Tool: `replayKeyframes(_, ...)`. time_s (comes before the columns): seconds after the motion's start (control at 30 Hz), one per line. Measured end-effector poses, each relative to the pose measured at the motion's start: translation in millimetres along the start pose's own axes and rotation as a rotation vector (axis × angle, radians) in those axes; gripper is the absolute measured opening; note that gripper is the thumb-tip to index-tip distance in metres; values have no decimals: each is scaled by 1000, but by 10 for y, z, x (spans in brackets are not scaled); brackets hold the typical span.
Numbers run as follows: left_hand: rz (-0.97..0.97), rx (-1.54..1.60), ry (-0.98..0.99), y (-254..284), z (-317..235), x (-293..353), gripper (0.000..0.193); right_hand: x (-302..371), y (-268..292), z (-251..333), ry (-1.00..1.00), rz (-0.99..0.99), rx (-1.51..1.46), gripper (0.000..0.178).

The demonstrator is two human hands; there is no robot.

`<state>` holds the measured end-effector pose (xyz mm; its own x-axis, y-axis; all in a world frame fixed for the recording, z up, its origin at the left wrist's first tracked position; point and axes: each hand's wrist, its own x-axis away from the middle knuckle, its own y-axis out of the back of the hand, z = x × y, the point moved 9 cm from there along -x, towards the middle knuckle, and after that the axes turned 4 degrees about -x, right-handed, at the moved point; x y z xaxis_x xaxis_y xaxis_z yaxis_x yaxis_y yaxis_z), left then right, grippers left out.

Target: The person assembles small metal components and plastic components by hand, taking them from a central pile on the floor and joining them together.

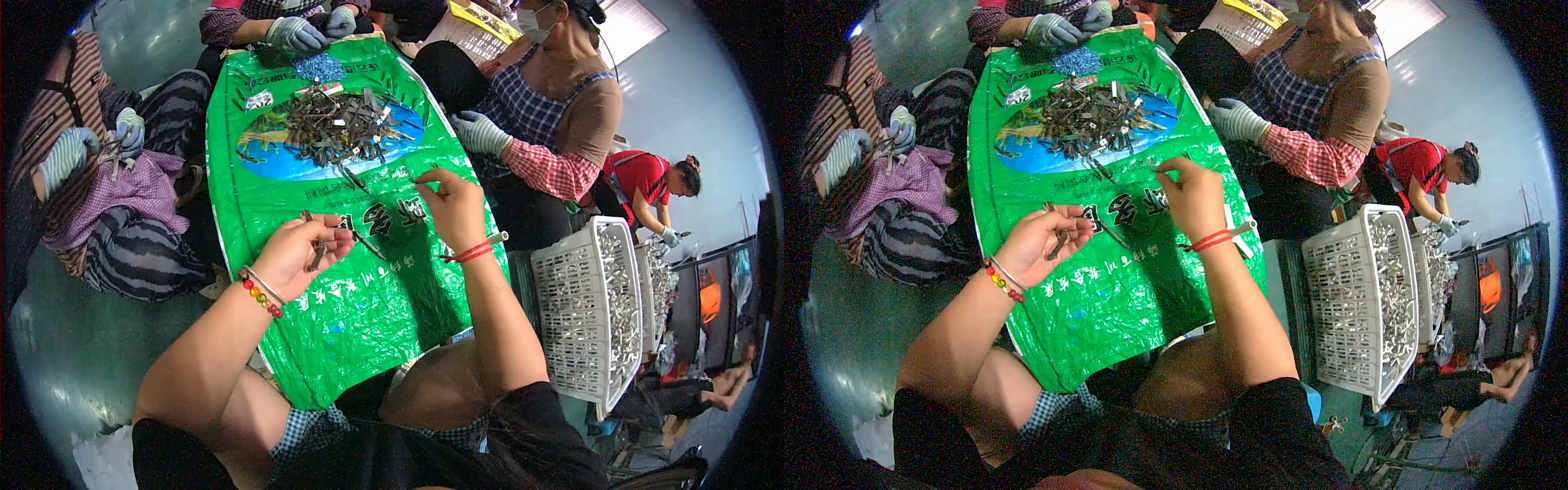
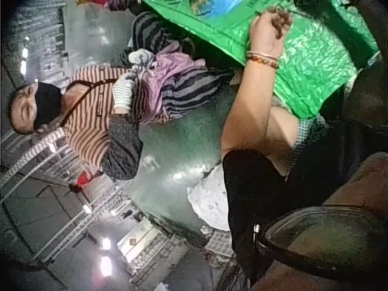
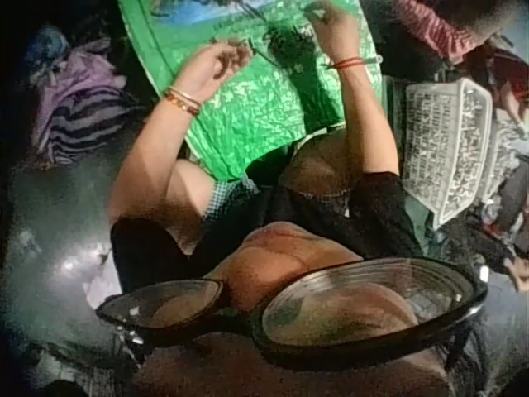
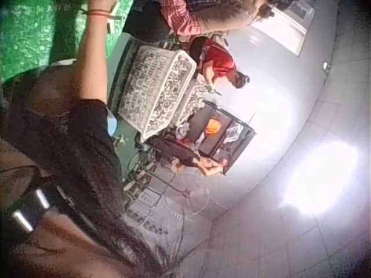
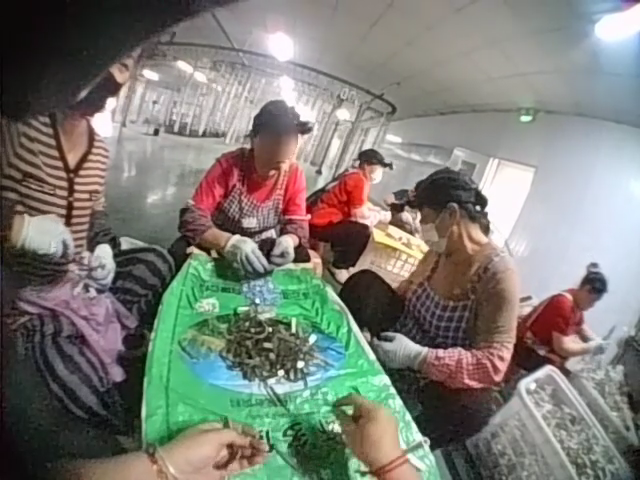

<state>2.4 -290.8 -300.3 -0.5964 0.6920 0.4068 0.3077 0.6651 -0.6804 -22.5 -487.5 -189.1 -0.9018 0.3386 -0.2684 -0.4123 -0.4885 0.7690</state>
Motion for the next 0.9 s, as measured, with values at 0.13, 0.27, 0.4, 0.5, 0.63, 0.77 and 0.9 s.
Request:
replayKeyframes(0.13, 9, -45, 9, -16, 11, 4, 25, -63, 101, -521, -78, -89, 161, 12)
replayKeyframes(0.27, 12, -108, -10, -111, -15, 40, 30, -49, 112, -773, -150, -106, 284, 11)
replayKeyframes(0.4, 54, -112, 24, -161, 15, 42, 32, -67, 117, -840, -204, -104, 345, 14)
replayKeyframes(0.5, 46, -132, 21, -136, 13, 47, 34, -69, 134, -809, -215, -127, 338, 17)
replayKeyframes(0.63, 82, -143, -22, -137, -13, 37, 33, -65, 128, -769, -226, -118, 334, 18)
replayKeyframes(0.77, 103, -147, 7, -233, -17, 78, 24, -42, 90, -867, -237, -57, 360, 15)
replayKeyframes(0.9, 111, -168, 72, -231, 25, 113, 23, -44, 35, -812, -215, -39, 353, 13)
